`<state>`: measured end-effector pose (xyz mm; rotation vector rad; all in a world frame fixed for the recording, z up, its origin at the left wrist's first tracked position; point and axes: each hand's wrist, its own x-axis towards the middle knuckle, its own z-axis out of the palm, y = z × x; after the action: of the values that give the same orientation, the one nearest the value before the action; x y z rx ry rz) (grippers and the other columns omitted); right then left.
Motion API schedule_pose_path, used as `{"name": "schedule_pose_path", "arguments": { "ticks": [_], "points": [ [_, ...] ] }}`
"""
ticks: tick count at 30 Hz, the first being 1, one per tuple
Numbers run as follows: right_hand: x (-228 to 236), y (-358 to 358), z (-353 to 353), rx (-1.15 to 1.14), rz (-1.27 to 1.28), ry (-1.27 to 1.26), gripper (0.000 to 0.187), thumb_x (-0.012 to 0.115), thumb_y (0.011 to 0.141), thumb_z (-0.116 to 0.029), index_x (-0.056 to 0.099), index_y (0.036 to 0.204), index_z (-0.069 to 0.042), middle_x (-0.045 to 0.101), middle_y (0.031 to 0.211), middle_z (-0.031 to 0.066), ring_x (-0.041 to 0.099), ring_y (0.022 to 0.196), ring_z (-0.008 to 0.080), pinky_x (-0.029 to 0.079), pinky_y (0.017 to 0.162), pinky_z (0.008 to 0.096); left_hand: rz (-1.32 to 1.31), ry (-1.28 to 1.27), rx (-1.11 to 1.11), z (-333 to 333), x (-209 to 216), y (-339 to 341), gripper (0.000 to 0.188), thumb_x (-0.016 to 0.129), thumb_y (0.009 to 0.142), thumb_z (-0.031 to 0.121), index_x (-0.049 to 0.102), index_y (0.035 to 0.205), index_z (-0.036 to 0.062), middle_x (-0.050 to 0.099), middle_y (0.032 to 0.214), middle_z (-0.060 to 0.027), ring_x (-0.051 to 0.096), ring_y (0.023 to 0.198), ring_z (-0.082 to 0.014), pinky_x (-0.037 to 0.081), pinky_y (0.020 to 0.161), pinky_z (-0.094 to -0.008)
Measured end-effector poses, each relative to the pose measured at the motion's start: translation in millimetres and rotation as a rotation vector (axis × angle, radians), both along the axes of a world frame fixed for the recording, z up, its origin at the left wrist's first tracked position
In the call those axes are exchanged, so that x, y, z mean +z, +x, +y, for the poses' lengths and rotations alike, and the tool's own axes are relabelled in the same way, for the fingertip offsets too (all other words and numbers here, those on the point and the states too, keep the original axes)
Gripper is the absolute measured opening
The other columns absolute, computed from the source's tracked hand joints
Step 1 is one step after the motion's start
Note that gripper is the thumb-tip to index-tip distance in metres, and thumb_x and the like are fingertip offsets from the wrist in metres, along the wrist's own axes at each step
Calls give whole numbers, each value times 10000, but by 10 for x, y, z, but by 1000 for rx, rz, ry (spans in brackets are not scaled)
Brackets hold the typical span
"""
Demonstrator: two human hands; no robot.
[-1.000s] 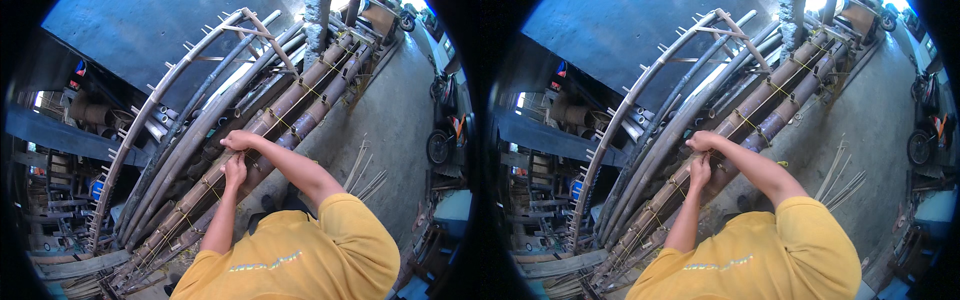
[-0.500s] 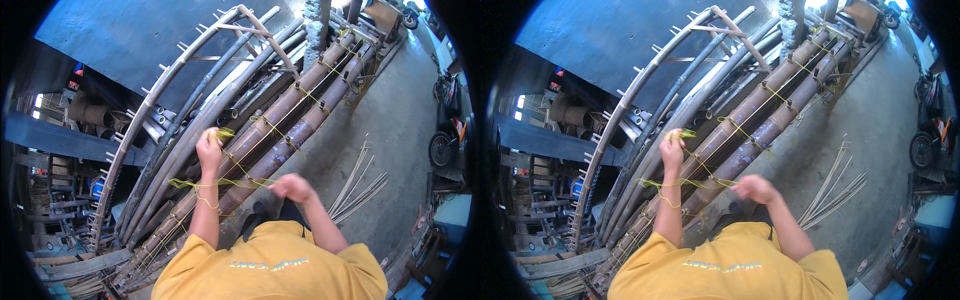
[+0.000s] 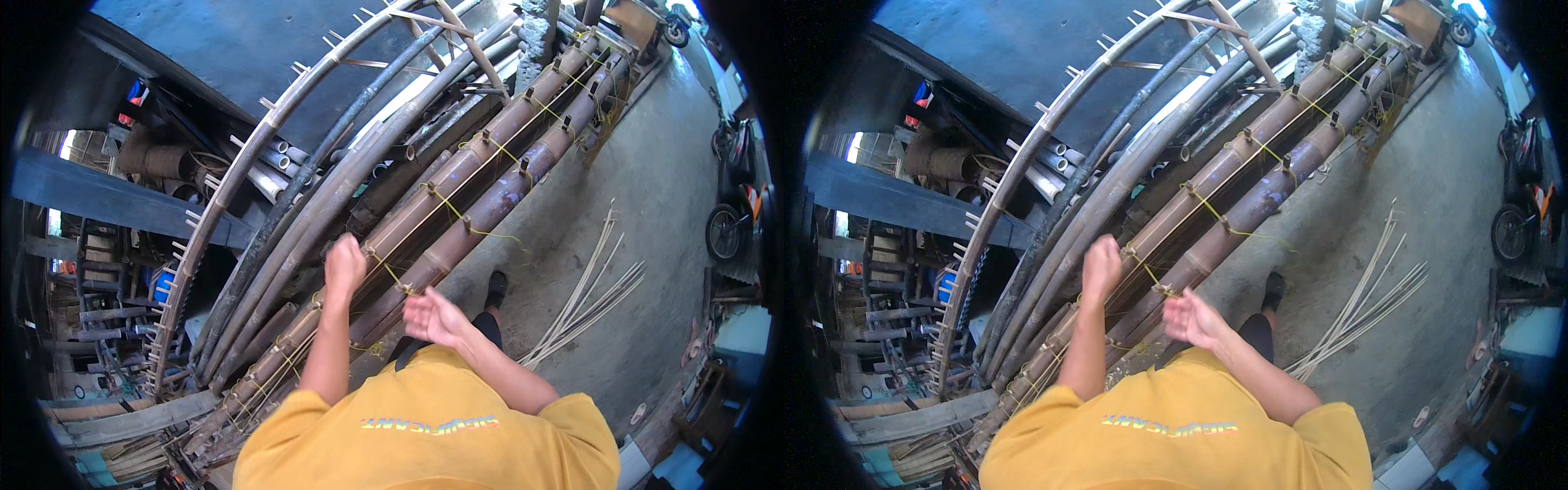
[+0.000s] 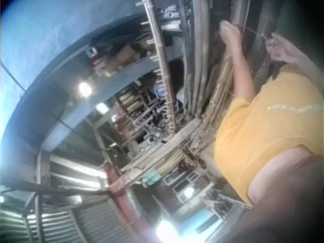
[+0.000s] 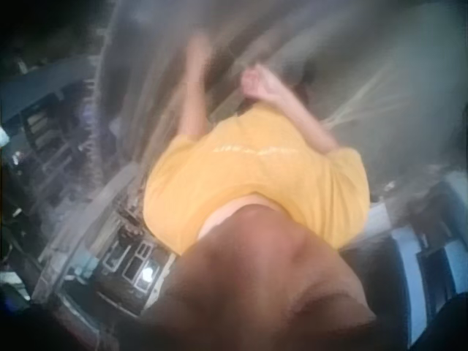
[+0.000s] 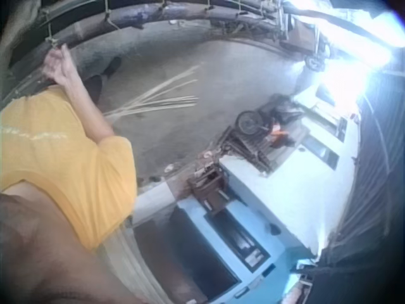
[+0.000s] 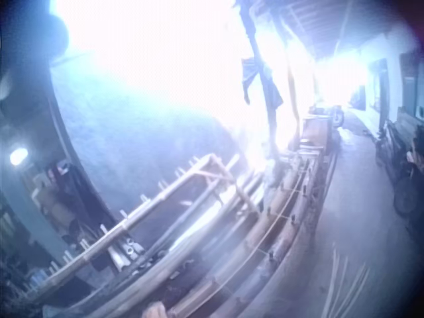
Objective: The person repeatedly ties thin bamboo poles to a curved metal frame using yellow string. They wrap the string around the poles and frame, then tie knots to secure them in place.
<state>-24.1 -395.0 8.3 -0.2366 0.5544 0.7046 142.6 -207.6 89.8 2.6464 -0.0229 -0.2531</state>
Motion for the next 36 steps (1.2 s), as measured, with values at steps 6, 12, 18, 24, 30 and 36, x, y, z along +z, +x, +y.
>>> {"name": "schedule_pose_path", "arguments": {
  "ticks": [6, 12, 18, 24, 30, 36],
  "points": [
    [1063, 654, 1054, -266, -1154, -1003, 317, 437, 1034, -230, 643, 865, -58, 607, 820, 100, 592, 794, 216, 480, 866, 362, -262, -216, 57, 252, -1258, -655, 421, 653, 915, 276, 564, 1278, 82, 635, 1153, -160, 574, 1132, -355, 380, 1015, -536],
    [621, 1957, 583, 612, -1387, -2076, 653, 360, 1021, -565, 722, 1098, -28, 703, 1007, 160, 644, 965, 356, 361, 985, 585, -97, -216, 44, -156, -346, -665, 354, 478, 1017, 338, 674, 1179, 92, 700, 1089, -202, 617, 1073, -443, 338, 990, -566],
    [1510, 1076, 218, 563, -1282, -703, 476, 496, 1026, -408, 642, 766, -38, 589, 686, 77, 547, 676, 192, 488, 702, 361, -150, -181, 150, 6, -559, -734, 350, 476, 1017, 348, 718, 1111, 113, 714, 1045, -179, 649, 1017, -369, 324, 935, -520],
    [320, 123, 83, 588, -1672, -1234, 419, 531, 977, -314, 656, 698, -27, 659, 725, 221, 661, 761, 374, 506, 848, 477, -260, -449, 99, -114, -361, -626, 281, 535, 1008, 249, 719, 1103, 58, 729, 960, -157, 697, 882, -250, 485, 843, -391],
    [266, 163, -75, 530, -1820, -1412, 409, 544, 965, -308, 635, 670, -39, 631, 672, 185, 647, 727, 368, 489, 887, 450, -642, -347, 188, -97, -9, 332, 301, 499, 1026, 252, 711, 1071, 43, 706, 850, -203, 696, 728, -314, 518, 675, -414],
    [276, 87, 34, 379, -1672, -1374, 379, 554, 968, -273, 623, 696, -18, 654, 713, 157, 647, 726, 335, 508, 805, 444, -334, -137, 161, 359, -616, 388, 334, 563, 967, 291, 654, 1176, 47, 697, 969, -234, 664, 934, -418, 523, 832, -485]
  ]
}}
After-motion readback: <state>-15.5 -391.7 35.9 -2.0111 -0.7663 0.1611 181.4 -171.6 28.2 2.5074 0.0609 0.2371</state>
